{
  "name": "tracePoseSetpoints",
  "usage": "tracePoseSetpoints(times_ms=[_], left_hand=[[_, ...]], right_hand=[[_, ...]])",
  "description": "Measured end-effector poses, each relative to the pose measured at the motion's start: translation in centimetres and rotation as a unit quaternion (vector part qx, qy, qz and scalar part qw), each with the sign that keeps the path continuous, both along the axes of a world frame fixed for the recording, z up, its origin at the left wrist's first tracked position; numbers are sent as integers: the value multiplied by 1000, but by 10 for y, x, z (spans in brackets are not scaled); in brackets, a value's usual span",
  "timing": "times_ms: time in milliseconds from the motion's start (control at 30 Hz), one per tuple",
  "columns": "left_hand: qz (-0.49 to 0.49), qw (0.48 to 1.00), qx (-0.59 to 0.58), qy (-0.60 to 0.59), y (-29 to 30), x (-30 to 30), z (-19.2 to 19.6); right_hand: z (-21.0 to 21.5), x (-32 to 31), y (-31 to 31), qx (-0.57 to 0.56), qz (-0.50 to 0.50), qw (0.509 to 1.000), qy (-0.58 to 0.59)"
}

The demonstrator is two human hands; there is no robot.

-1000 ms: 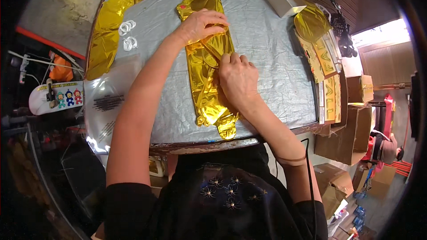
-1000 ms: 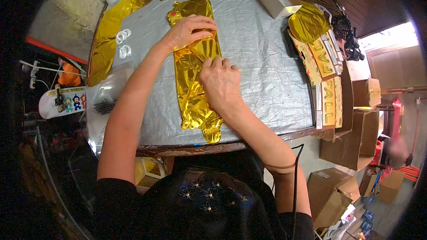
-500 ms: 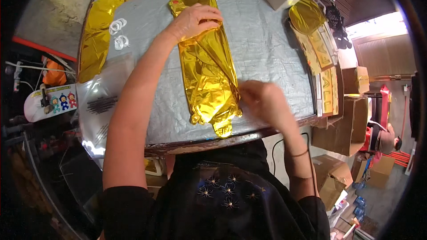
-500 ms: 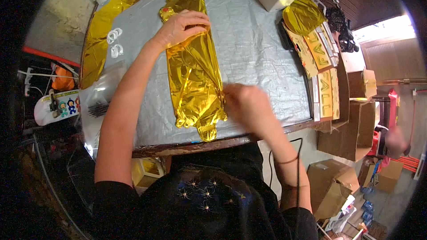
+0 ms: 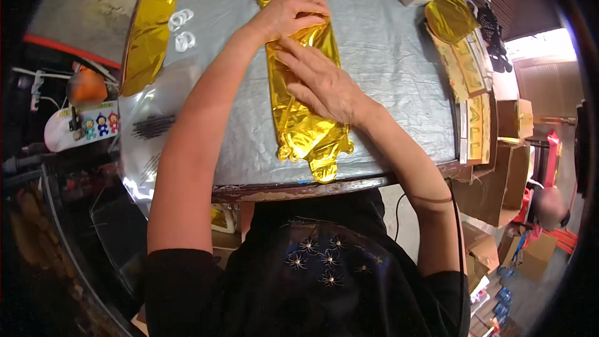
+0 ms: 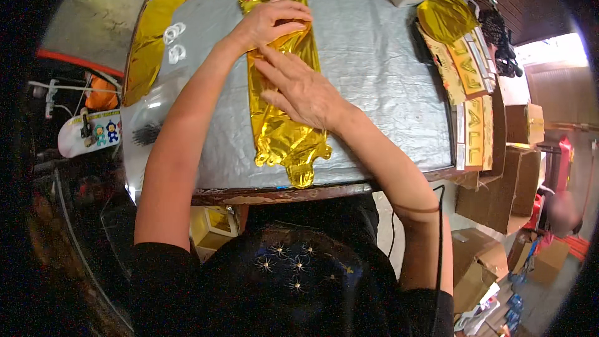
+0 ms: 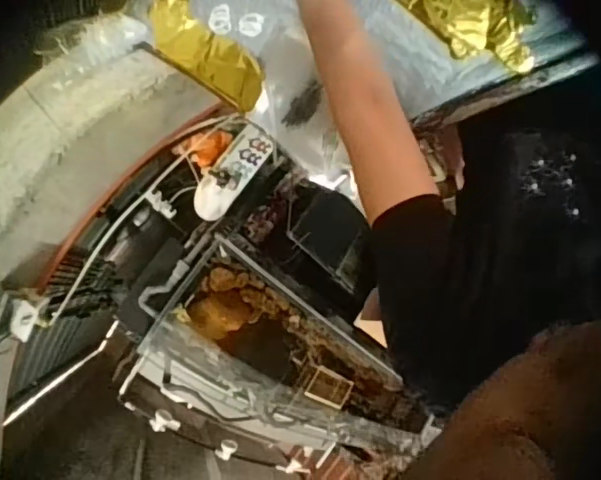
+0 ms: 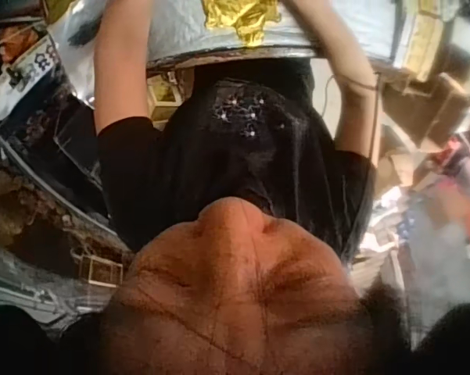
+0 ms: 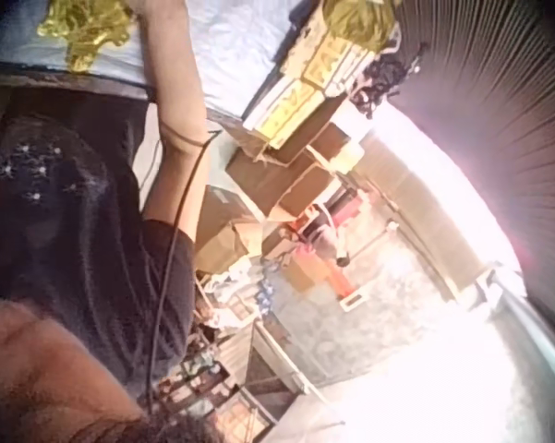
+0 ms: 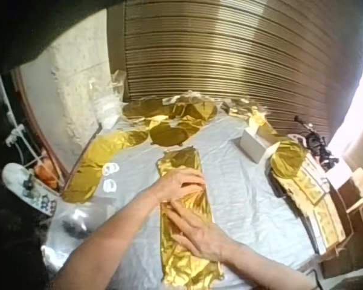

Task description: The person folds a gold foil balloon by hand on a table, smoothing it flat and tucking the edges inward to create a compact shape.

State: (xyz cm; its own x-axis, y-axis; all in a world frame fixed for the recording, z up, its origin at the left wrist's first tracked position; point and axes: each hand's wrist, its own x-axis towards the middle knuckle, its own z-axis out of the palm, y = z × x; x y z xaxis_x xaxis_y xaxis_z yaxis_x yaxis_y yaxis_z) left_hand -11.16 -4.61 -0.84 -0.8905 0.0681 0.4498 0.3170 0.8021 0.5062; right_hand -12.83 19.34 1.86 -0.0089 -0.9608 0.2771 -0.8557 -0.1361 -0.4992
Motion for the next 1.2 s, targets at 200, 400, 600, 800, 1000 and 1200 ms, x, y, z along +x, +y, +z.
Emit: tracePoseSetpoints(times_ms=[200, 400, 600, 800, 1000, 1200], left_hand=[[4, 1000, -16, 2, -4, -2, -2], [-5, 999, -11, 39, -4, -7, 0], [2, 1000, 20, -13, -3, 7, 2], [-9, 999, 42, -9, 2, 2, 5], [-7, 999, 37, -12, 1, 2, 7], [9, 969, 245, -36, -4, 5, 8]], right_hand=[[0, 10, 15, 69, 110, 986, 103], [14, 18, 43, 116, 180, 967, 137], [29, 6, 57, -26, 130, 980, -151], [12, -84, 27, -75, -117, 987, 85], [-1, -94, 8, -88, -35, 987, 133], [3, -93, 1, -95, -21, 991, 93]])
